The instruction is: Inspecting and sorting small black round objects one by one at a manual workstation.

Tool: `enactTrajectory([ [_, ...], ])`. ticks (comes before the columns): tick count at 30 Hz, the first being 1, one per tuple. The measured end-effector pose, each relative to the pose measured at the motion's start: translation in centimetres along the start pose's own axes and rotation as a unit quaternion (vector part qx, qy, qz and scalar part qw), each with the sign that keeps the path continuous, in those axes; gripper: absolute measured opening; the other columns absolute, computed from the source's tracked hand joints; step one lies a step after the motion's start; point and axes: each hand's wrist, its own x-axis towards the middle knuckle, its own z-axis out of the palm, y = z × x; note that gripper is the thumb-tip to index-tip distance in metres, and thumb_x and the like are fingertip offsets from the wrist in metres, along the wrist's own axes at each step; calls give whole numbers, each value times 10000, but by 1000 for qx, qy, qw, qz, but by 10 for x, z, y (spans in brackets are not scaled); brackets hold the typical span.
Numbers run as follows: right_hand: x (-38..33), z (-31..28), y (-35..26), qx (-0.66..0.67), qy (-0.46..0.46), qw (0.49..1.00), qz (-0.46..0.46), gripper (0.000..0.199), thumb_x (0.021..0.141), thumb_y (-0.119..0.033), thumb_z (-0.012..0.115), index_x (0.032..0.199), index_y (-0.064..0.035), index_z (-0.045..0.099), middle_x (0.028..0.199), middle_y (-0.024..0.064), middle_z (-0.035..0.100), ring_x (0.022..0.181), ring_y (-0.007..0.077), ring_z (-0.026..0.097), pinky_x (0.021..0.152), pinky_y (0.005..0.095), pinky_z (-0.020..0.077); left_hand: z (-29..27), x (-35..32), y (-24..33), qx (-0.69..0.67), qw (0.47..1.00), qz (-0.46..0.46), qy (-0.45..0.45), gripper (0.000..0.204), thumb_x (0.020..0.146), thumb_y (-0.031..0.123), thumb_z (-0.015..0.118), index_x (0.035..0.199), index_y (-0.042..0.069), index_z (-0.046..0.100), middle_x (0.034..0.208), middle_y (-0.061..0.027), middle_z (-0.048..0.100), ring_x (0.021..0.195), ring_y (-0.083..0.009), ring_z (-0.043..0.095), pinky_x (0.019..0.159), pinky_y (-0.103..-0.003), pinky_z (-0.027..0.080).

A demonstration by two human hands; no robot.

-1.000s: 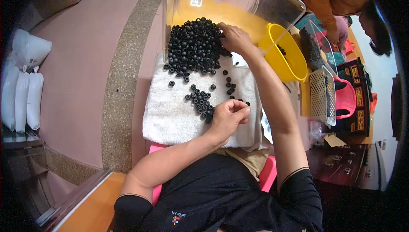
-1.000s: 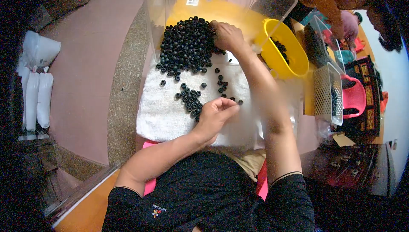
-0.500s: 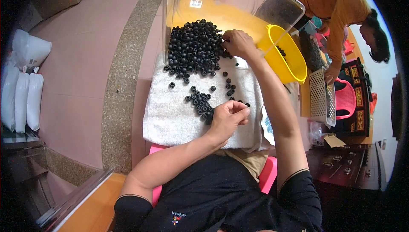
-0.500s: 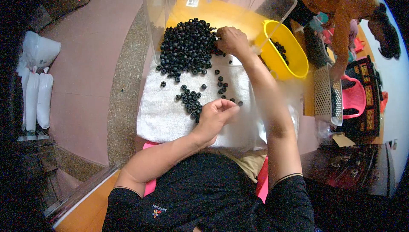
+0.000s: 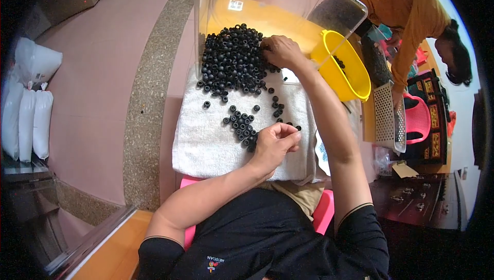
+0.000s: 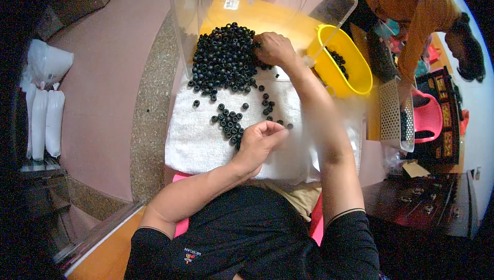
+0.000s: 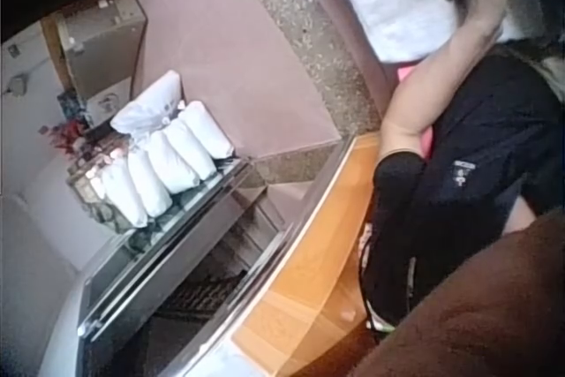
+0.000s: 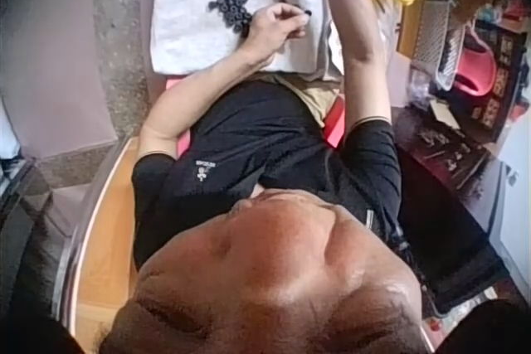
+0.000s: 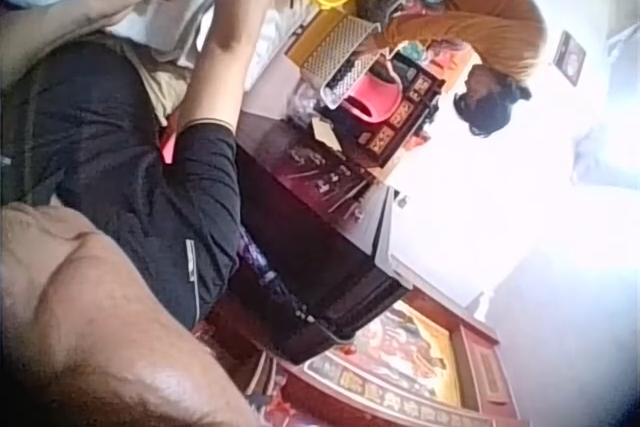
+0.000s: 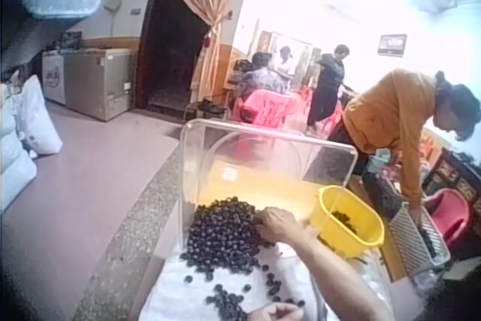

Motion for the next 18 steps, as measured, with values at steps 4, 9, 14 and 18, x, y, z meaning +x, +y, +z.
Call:
enactTrajectory([
  [4, -2, 2, 5, -13, 3, 999, -30, 257, 821, -180, 562, 1034, -104, 685, 960, 175, 671, 913, 354, 638, 790, 454, 512, 1, 0, 1, -10, 1000, -6, 0, 125, 881, 94, 677, 940, -6, 628, 844, -47, 648, 724, -81, 602, 679, -218, 538],
  [9, -10, -7, -4, -48, -17, 998, -29, 207, 829, -157, 551, 982, -81, 670, 937, 184, 663, 887, 369, 639, 793, 457, 513, 0, 0, 0, -4, 1000, -2, -3, 119, 881, 86, 676, 940, -7, 630, 846, -46, 649, 721, -83, 603, 677, -218, 539],
  [14, -22, -8, -6, -16, 19, 999, -44, 193, 864, -187, 564, 993, -82, 661, 900, 172, 651, 863, 371, 644, 779, 459, 522, -2, 0, -1, 2, 1000, -1, 0, 117, 881, 87, 676, 938, -5, 633, 842, -44, 644, 711, -82, 600, 671, -216, 538],
  [18, -32, 1, 12, 39, 145, 985, -80, 175, 848, -189, 616, 964, -79, 685, 879, 141, 667, 846, 373, 646, 766, 435, 525, 0, 1, -1, -3, 1000, 0, -8, 126, 872, 95, 685, 942, 6, 630, 839, -32, 635, 717, -83, 591, 682, -226, 525],
])
